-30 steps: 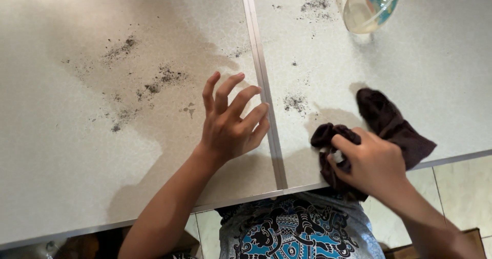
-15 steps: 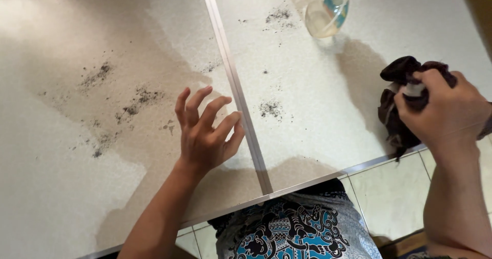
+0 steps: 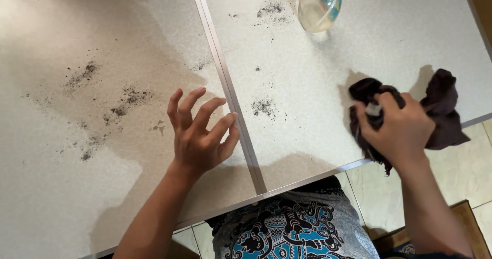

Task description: The person wipes a table by hand with a cloth after spraying liquid from a bottle onto the surface.

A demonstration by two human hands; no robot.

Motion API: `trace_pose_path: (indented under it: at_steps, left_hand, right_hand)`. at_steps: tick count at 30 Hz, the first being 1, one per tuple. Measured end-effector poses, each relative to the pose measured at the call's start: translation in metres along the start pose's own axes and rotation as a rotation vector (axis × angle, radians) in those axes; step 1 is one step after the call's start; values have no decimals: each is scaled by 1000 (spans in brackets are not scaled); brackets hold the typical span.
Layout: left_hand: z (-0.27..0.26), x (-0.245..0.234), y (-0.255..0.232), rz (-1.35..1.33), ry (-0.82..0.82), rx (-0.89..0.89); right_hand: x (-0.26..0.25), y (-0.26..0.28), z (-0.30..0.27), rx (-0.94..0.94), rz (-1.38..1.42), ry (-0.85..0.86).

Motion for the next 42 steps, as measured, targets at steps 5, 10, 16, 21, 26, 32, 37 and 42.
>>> trace_pose_path:
  at_steps: [5,10,16,21,26,32,37,42]
  left_hand:
    - [-1,0,1,3,8,-3]
    - [0,0,1,10,1,9]
    - [1,-3,-1,2,4,1]
    - [1,-5,-1,11,2,-6]
    - [2,-4,0,5,-4,-14]
    - [3,-4,-1,5,-4,-14]
    - [2,-5,-1,-1,11,-26]
    - [2,-3,0,4,16,-38]
  right_hand:
    - [-17,21,1,-51,81,9]
    - [-5,19,-3,-65,11,-39]
    - [-15,20,5,-58,268,62]
    - [-44,67,-9,-294,363,197]
    - [-60,100,-3,-440,347,412]
    - [-37,88,48,-363,176,567]
    - [-9,66,101,-232,-81,632]
    - [-12,64,100,-271,11,340]
Point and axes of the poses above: each hand's wrist, its own z-axis towards the middle knuckle, its own x-axis out of the palm, y = z × x, the point moved 2 cm from there along z, towards the middle knuckle, and after that the axes turned 5 degrees about -z, right-handed, at the moved point
